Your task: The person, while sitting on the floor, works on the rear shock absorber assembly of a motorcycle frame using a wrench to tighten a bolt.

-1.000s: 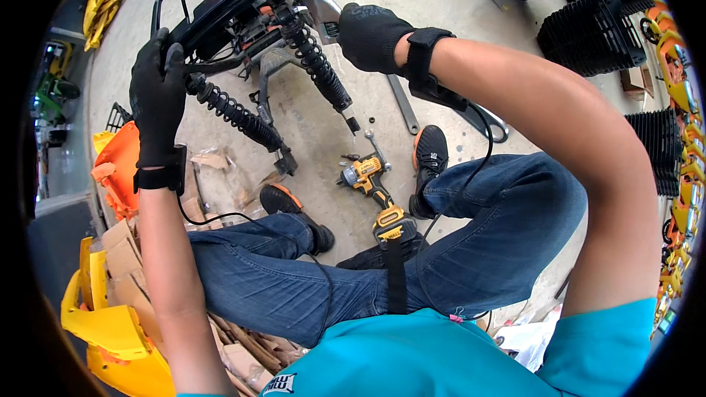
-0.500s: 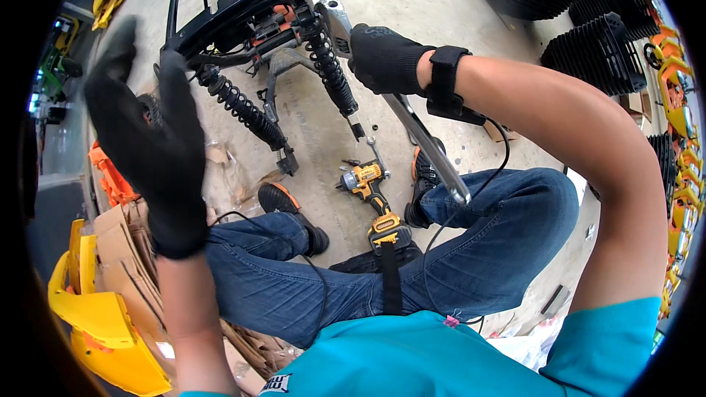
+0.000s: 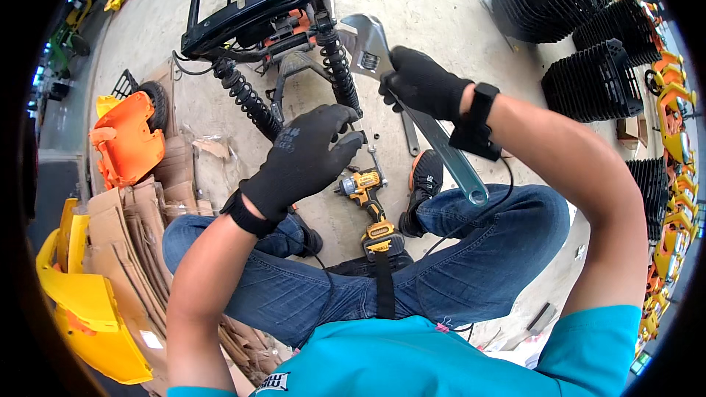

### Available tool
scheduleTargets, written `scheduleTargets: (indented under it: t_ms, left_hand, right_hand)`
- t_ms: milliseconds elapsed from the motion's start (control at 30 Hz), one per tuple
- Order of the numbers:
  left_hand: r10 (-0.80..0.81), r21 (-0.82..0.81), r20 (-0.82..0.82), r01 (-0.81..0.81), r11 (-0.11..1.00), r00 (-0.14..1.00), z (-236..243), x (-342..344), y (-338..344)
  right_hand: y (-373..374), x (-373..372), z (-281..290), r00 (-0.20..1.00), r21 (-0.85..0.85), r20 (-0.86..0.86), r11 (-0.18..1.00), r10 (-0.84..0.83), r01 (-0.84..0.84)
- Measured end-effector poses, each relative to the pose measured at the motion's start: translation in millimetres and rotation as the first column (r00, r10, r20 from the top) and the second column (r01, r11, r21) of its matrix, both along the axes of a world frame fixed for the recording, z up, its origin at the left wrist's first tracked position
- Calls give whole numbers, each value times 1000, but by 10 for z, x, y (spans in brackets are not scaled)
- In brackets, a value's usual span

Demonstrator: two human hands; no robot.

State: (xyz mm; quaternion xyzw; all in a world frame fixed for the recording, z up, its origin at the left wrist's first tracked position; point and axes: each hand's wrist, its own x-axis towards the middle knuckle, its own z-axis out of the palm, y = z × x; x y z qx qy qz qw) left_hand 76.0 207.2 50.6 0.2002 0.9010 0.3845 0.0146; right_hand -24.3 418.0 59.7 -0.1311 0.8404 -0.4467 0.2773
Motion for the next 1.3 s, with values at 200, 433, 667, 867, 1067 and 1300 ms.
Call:
scheduleTargets:
  t_ms: [200, 433, 667, 867, 1067, 1300]
  left_hand:
    - [12, -13, -80, -13, 1000, 997, -11, -15, 1]
    - [357, 211, -77, -335, 918, 931, 780, -590, -873]
    - [717, 471, -168, -584, 661, 676, 897, -557, -1874]
    - [727, 333, 16, -689, 643, 686, 400, -709, -2053]
    - [534, 281, 409, -658, 698, 740, -54, -654, -1909]
    - [501, 362, 441, -658, 660, 745, -209, -734, -1850]
  right_hand:
    - [56, 160, -74, 938, -129, 258, 954, -232, 271]
    - [555, -111, -740, 927, 30, 159, 940, -339, 339]
    - [947, -160, -2179, 926, 146, 61, 921, -373, 362]
    - [1638, 121, -3107, 845, 355, 118, 817, -522, 455]
    - [1781, 119, -3638, 952, 278, 72, 922, -299, 269]
    - [1483, -6, -3578, 966, 267, 170, 953, -192, 143]
